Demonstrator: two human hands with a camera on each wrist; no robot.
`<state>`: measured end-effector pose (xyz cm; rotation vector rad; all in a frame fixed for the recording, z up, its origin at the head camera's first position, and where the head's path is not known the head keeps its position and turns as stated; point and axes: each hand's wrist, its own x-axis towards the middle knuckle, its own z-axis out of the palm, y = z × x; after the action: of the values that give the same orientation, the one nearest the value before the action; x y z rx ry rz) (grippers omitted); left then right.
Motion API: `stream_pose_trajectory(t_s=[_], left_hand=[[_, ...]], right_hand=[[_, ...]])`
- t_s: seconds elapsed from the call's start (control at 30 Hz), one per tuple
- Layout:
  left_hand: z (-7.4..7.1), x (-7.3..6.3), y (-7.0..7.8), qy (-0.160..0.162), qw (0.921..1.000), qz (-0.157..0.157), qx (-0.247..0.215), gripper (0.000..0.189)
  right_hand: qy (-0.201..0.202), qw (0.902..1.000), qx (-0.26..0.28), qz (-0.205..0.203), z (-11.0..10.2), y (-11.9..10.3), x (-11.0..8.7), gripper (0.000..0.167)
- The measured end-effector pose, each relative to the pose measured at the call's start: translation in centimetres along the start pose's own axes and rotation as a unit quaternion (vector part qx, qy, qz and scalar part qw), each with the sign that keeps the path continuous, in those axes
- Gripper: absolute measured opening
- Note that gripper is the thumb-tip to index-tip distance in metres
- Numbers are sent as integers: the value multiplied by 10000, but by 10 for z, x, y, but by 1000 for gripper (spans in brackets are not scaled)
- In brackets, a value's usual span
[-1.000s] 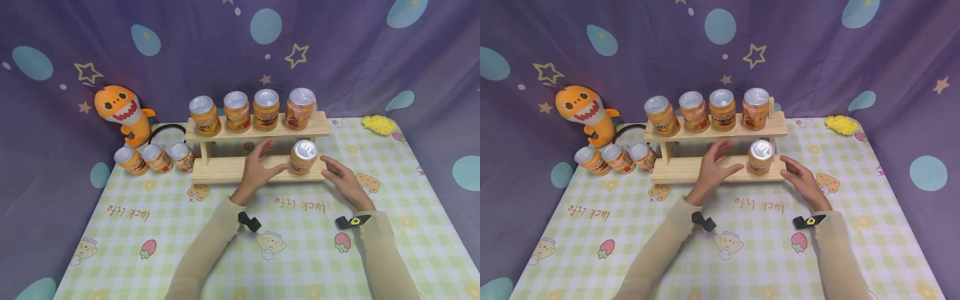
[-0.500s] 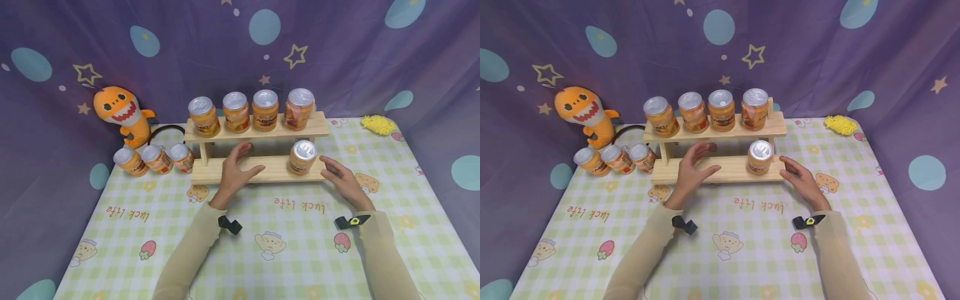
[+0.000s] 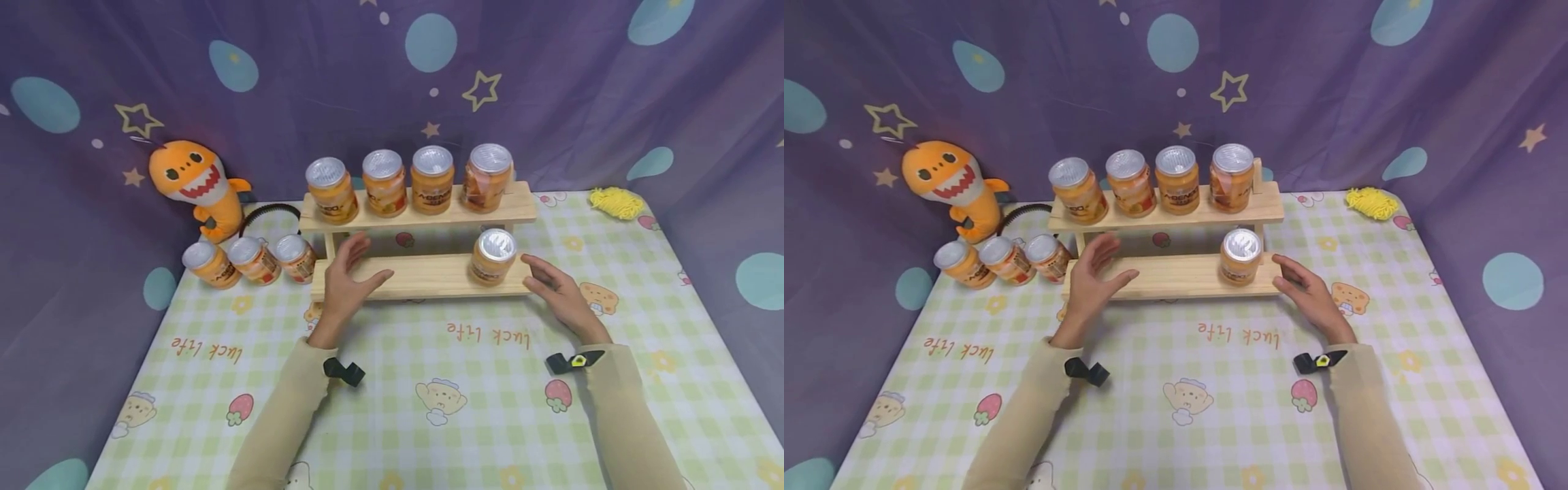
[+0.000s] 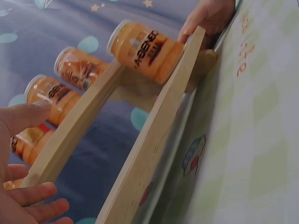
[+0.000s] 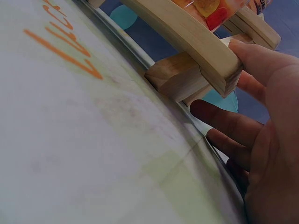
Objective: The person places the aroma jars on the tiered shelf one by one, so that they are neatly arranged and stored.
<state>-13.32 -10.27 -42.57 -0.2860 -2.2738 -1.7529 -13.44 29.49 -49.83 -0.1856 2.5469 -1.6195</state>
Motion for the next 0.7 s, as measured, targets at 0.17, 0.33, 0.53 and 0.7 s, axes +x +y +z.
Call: stream_pose_trajectory(t_s=[0.17,0.33,0.53,0.7], left_hand=[[-16,-3,-2,114,9996,-204,174,75],[-28,-4,-3,180,9989,-423,85,75],[-45,-6,-6,415,9977,-527,6,73],[-62,-7,-7,782,9952,-590,75,70]], right_hand=[[-1,10000,-9,-24,0,1,0,54],[-7,10000,-22,3,0,1,0,54],[-40,9999,-78,119,0,0,0,55],[-50,9999,-31,125,0,-2,1,56]])
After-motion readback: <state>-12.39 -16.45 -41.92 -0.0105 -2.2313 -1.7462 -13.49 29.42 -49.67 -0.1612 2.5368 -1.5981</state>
